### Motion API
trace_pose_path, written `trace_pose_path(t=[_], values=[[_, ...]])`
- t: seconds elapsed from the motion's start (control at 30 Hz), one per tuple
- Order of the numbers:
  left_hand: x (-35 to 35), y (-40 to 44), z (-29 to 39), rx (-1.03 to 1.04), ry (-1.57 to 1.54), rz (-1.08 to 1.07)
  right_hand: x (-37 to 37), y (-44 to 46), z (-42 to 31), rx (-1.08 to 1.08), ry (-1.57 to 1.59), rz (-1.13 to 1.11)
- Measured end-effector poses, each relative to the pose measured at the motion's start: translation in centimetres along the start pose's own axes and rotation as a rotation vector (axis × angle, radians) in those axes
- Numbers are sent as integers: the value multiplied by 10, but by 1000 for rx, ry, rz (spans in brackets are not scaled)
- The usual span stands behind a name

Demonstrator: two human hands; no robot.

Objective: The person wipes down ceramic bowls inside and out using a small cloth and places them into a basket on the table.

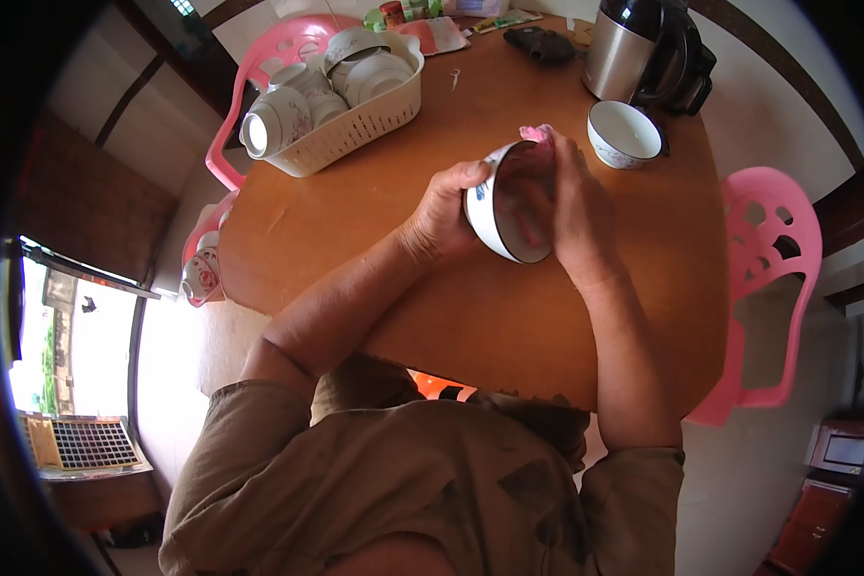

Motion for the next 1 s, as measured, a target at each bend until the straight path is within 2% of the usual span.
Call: trace_pose_path(t=[0.03, 0.13, 0.17, 0.27, 0.4, 0.47, 0.53, 0.57, 0.67, 0.77, 0.87, 1.0], values=[[4, 0, 5, 43, -53, 2, -3, 2, -11, -99, 29, 46], [-21, 12, 9, 52, -110, 2, -15, 5, -36, -167, -181, 129], [-26, 14, 8, 42, -145, -26, -23, 6, -54, -334, -300, 242], [-28, 13, 12, 81, -93, 192, -30, 4, -57, -389, -181, 261], [2, 2, 20, 140, -152, 106, -6, 0, -23, 30, 63, 69], [-10, 12, 14, 217, 30, 29, 5, -5, 9, 234, 217, 74], [-12, 5, 18, 264, 78, 145, 6, -4, 3, 299, 234, 20], [-15, -2, 16, 238, 207, 207, 4, -3, -2, 275, 222, 15], [-16, -2, 18, 253, 234, 195, -2, -2, -13, 194, 189, 49], [5, -6, 23, 223, 55, 54, -17, 0, -22, 55, 144, 178], [-14, 1, 15, 189, -22, 194, -21, 3, -24, -21, -33, 158], [-23, 5, 13, 185, 10, 187, -20, 2, -34, -254, -455, 192]])
Point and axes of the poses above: each hand's wrist, its own y-axis towards the middle knuckle, its own x-axis out of the palm, z = x × y, the point moved 9 cm from there along y, towards the middle knuckle, and after that the axes turned 12 degrees about z, right-handed, at the moved point
